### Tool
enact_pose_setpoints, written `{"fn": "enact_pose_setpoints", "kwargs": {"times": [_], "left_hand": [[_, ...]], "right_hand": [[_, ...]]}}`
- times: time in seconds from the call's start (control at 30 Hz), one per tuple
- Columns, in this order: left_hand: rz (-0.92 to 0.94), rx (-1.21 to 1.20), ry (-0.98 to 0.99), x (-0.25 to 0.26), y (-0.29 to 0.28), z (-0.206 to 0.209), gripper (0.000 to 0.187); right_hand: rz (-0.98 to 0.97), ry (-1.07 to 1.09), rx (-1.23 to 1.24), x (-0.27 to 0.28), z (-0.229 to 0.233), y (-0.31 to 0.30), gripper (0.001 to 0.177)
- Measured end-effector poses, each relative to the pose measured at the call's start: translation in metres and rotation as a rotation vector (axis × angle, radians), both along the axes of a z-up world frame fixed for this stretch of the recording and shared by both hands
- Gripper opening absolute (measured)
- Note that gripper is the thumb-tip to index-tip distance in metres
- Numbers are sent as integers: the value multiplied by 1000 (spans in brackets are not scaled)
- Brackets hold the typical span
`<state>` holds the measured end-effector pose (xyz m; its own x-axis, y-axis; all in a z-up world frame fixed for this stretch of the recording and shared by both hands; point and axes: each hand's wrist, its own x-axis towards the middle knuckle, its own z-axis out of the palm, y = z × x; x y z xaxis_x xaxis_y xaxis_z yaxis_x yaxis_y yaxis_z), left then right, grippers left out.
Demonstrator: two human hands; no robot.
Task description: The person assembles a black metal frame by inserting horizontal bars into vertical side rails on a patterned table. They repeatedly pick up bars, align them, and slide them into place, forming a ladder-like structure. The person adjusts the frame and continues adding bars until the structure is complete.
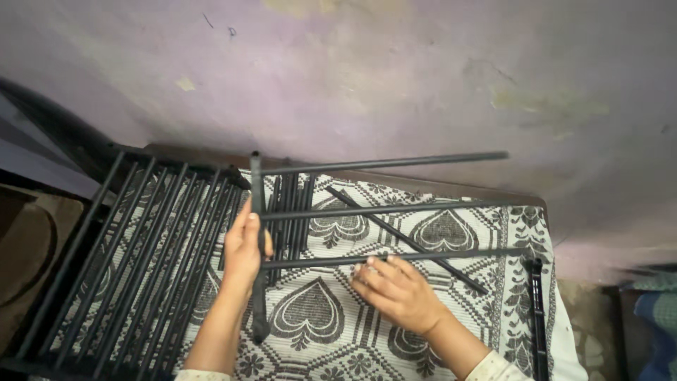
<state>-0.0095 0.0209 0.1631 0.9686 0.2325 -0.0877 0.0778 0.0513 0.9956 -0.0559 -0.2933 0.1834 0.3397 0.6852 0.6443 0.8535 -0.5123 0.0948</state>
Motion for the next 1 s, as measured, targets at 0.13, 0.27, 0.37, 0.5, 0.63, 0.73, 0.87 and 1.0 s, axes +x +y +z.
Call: {"fn": "enact_pose_setpoints", "kwargs": {"times": [0.13,0.27,0.37,0.5,0.63,0.73,0.87,1.0], "left_hand": [[130,-38,38,-1,15,1,56],[104,-69,17,-2,16,-4,56],[101,-87,48,-2,12,-6,56],[80,-111,63,0,11,-7,58],[72,-112,26,6,14,-11,57],[64,-110,21,7,19,-17,57],[52,-151,38,9,18,-21,55],[25,-230,6,11,8,-20,53]], "right_hand": [[-79,456,-194,14,-47,-10,43],[-485,523,-102,51,-97,-19,55],[-548,486,34,66,-127,-27,56],[-632,793,-207,70,-148,-30,42],[-431,694,-124,56,-129,-35,47],[-406,819,-120,23,-97,-46,41],[-385,893,-279,-10,-55,-47,46],[-170,739,-199,-32,-23,-40,77]]}}
